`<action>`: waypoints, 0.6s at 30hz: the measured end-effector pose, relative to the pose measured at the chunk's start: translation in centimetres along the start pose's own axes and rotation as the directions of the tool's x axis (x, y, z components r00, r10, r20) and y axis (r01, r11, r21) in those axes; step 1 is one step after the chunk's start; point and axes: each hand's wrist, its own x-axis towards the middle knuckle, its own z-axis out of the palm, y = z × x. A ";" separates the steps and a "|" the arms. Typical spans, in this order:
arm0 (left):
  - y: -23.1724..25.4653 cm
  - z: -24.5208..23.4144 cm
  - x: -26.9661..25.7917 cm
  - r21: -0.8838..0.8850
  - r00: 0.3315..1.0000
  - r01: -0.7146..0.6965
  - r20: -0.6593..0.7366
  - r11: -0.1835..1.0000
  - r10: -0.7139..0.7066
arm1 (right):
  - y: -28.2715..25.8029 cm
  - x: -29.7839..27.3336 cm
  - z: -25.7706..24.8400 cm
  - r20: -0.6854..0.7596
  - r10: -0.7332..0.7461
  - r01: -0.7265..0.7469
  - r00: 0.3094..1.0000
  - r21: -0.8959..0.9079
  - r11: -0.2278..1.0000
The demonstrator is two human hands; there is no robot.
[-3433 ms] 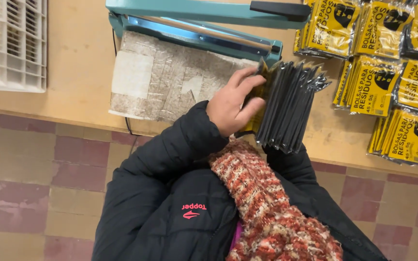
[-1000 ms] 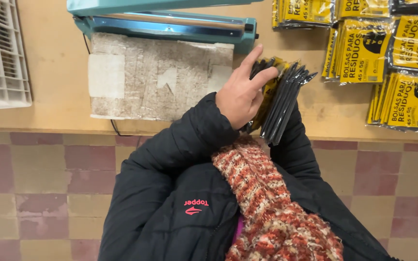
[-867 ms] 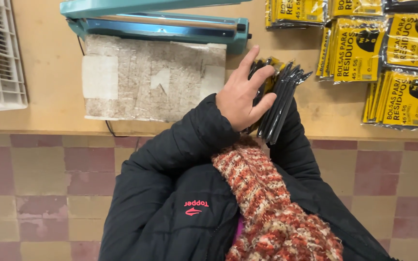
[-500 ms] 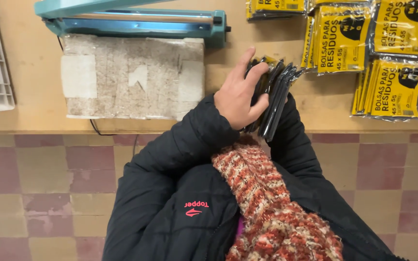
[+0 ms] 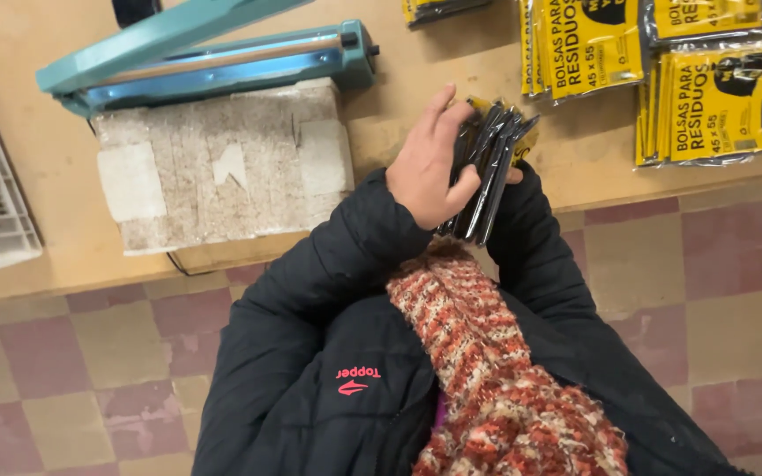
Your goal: Manually sealing plastic bags with a heat sealer and organizing them into stacks.
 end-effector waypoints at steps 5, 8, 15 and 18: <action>-4.9 1.9 -1.8 -0.263 0.982 0.182 0.094 0.948 -0.162 | -5.4 -3.9 2.7 -0.088 0.202 -0.196 0.975 0.073 0.978; -10.4 6.8 -3.1 -0.580 0.921 0.385 0.293 0.718 -0.256 | -7.8 -5.7 5.3 -0.236 0.250 -0.217 0.939 0.157 0.963; -15.4 20.0 -5.0 -0.705 0.760 0.650 0.603 0.285 -0.242 | -9.1 -13.1 -4.9 -0.616 0.531 -0.662 0.582 0.021 0.749; -16.1 24.5 -5.0 -0.694 0.728 0.680 0.596 0.239 -0.340 | -12.8 -11.8 -3.0 -0.641 0.436 -0.680 0.632 -0.188 0.709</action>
